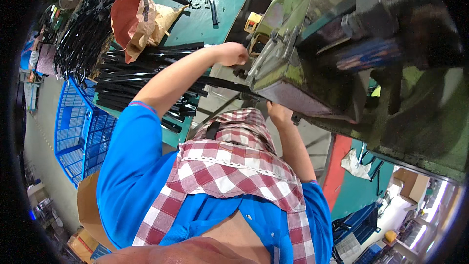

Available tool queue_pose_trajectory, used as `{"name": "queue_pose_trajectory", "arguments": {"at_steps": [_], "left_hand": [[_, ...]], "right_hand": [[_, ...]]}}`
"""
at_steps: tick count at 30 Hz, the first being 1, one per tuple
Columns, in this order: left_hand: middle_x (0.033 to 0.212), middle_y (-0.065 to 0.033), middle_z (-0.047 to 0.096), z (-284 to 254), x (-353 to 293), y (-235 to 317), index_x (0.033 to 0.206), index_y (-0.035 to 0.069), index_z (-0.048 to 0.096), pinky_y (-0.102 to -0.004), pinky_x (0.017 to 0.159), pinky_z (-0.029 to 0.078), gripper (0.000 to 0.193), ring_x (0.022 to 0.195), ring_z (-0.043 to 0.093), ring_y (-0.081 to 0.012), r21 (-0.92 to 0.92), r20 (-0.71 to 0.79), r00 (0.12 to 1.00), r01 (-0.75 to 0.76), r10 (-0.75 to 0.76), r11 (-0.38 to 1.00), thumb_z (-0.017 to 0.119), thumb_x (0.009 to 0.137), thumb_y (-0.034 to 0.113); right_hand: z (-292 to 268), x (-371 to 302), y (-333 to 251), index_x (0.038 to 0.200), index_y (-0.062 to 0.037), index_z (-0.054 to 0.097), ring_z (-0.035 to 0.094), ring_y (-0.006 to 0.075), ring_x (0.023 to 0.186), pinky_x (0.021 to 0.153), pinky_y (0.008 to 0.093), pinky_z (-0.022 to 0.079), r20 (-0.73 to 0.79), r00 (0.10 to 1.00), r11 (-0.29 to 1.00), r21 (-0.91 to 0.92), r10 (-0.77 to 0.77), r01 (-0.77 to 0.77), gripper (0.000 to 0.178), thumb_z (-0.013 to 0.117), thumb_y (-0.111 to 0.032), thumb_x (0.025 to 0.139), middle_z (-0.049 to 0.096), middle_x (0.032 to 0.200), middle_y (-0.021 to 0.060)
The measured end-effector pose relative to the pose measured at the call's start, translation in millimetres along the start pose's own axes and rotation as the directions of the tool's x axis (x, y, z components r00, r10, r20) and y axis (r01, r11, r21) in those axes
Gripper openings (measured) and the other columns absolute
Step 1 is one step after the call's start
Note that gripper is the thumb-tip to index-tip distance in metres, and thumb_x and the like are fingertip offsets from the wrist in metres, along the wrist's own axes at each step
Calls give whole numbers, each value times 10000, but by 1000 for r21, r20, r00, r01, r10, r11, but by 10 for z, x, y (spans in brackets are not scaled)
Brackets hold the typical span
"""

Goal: The person uses a wrench to tighten small black rings on a red mat, then picks up black rods from a blue crate and places them into a green machine. The rods are processed and placed on the table.

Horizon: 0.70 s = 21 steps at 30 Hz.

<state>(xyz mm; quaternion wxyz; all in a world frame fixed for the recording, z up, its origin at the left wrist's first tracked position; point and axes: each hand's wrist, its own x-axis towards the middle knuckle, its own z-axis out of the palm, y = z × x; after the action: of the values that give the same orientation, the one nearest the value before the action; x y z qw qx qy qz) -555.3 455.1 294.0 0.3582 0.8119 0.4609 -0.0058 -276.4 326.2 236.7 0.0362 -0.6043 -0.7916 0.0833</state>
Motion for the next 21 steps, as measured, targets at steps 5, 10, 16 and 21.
{"name": "queue_pose_trajectory", "arguments": {"at_steps": [5, 10, 16, 21], "left_hand": [[1021, -170, 706, 134, 996, 46, 936, 31, 719, -409, 826, 545, 196, 990, 675, -324, 310, -133, 989, 106, -67, 945, 617, 779, 90], [1121, -120, 705, 482, 1455, -114, 1037, 108, 750, -383, 851, 554, 272, 1039, 685, -262, 261, -183, 970, 204, -159, 944, 513, 908, 143], [1144, -82, 703, 478, 1636, -178, 1065, 118, 743, -374, 853, 550, 281, 1061, 676, -239, 370, -155, 979, 183, -134, 911, 501, 929, 160], [887, -126, 734, 583, 1698, -254, 851, 88, 755, -399, 725, 579, 212, 841, 720, -273, 350, -372, 927, 89, 51, 932, 548, 848, 135]], "right_hand": [[-69, -13, -132, 1014, -29, 684, 615, 417, 992, 888, 502, 473, 125, 992, 999, -34, 12, -8, 384, 579, -376, 892, 656, 1032, 242], [113, -132, -5, 1010, -11, 687, 643, 384, 937, 884, 469, 492, -186, 954, 971, -78, -235, 224, 395, 637, -368, 846, 673, 1004, 211], [-106, -186, -90, 1106, -13, 654, 599, 409, 1026, 912, 499, 460, -218, 910, 934, -149, -352, 326, 437, 708, -307, 788, 633, 1099, 212], [-379, -89, -254, 1110, -48, 646, 584, 420, 1019, 880, 535, 447, -307, 922, 971, -79, -237, 224, 383, 690, -244, 784, 626, 1086, 201]]}}
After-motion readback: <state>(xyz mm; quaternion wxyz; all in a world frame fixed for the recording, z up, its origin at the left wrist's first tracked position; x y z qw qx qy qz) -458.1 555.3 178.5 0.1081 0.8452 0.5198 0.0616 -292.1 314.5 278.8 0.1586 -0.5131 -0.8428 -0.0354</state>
